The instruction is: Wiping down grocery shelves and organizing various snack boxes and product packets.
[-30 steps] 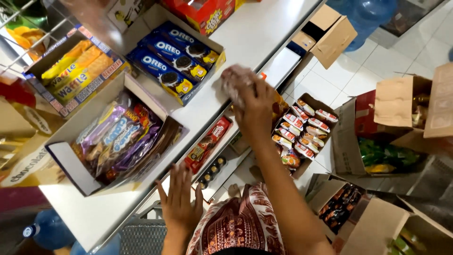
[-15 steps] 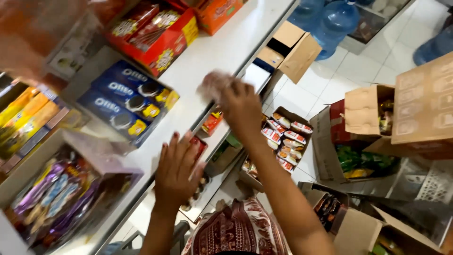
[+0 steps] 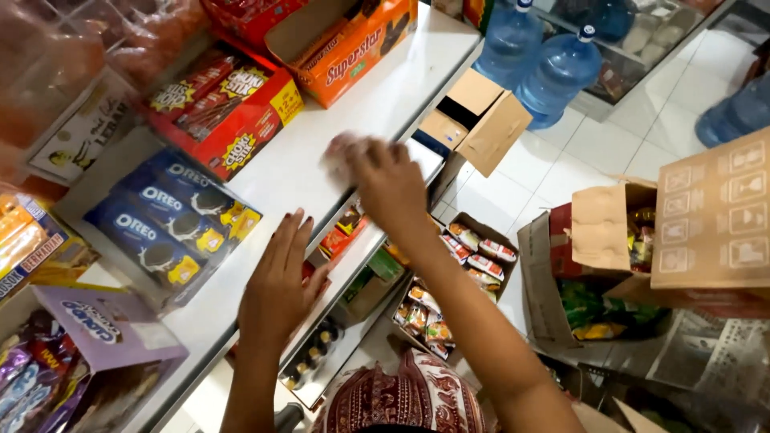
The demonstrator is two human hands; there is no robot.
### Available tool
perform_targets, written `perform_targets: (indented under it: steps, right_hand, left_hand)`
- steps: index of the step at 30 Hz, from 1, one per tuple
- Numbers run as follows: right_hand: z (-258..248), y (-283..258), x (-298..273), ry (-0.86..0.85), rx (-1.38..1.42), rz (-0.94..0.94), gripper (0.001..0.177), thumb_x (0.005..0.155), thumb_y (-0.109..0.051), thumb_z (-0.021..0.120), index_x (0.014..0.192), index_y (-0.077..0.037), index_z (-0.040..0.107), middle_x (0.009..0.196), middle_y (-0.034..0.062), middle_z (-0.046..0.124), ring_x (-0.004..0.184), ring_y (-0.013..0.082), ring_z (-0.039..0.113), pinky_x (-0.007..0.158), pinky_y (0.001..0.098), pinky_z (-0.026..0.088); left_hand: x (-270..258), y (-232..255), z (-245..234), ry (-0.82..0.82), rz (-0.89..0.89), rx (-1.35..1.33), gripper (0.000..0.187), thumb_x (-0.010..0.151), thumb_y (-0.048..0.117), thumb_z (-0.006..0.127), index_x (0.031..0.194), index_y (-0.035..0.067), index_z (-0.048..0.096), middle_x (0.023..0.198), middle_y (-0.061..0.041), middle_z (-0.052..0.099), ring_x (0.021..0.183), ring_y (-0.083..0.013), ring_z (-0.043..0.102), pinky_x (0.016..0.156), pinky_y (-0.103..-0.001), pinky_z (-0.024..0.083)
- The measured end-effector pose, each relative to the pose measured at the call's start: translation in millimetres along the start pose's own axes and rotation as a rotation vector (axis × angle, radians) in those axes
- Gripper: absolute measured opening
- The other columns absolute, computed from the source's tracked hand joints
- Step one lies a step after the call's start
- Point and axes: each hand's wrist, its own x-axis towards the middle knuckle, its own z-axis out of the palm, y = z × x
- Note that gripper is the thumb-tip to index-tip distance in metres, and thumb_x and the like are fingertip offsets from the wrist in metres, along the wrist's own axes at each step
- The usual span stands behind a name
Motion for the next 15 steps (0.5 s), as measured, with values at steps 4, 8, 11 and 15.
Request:
perform_targets:
  steps: [4, 8, 11, 15]
  right_hand:
    - [13.1, 82.8, 49.1, -0.104, -0.183, 0.189, 0.03, 0.088, -0.022, 0.069, 0.118, -0.019, 0.07, 0.113, 0.0078, 0.065, 0.1, 0.0363, 0.06, 0.069, 0.0518, 0.049]
    - [42.3, 167.6, 81.8, -0.004, -0.234, 0.192, 0.033, 0.086, -0.019, 0.069, 0.119, -0.022, 0.07, 0.113, 0.0087, 0.065, 0.1, 0.038, 0.059, 0.075, 0.0551, 0.048]
    - [57.7, 176.9, 90.6, 0.094, -0.247, 0.167, 0.033, 0.089, -0.016, 0.07, 0.121, -0.022, 0.07, 0.113, 0.0101, 0.064, 0.099, 0.039, 0.058, 0.078, 0.0533, 0.049]
    - [59.7, 164.2, 85.4, 0.085, -0.214, 0.15, 0.038, 0.085, -0.01, 0.069, 0.122, -0.019, 0.07, 0.114, 0.0106, 0.064, 0.098, 0.0395, 0.058, 0.076, 0.0521, 0.048]
  left_hand:
    - [0.8, 1.2, 3.1, -0.059, 0.03, 0.192, 0.069, 0.089, 0.038, 0.072, 0.144, 0.001, 0.051, 0.153, -0.017, 0.049, 0.14, -0.0326, 0.048, 0.115, -0.043, 0.041]
    - [3.0, 2.6, 4.0, -0.064, 0.015, 0.216, 0.069, 0.087, 0.041, 0.072, 0.141, 0.002, 0.053, 0.151, -0.016, 0.051, 0.139, -0.0314, 0.05, 0.114, -0.042, 0.042]
    - [8.1, 3.5, 1.8, -0.068, -0.02, 0.197, 0.069, 0.086, 0.041, 0.073, 0.14, 0.002, 0.055, 0.15, -0.015, 0.052, 0.138, -0.0308, 0.05, 0.113, -0.041, 0.042]
    - [13.8, 11.5, -1.7, -0.061, -0.037, 0.197, 0.069, 0.084, 0.042, 0.074, 0.138, 0.001, 0.056, 0.149, -0.016, 0.054, 0.137, -0.0309, 0.052, 0.111, -0.041, 0.043]
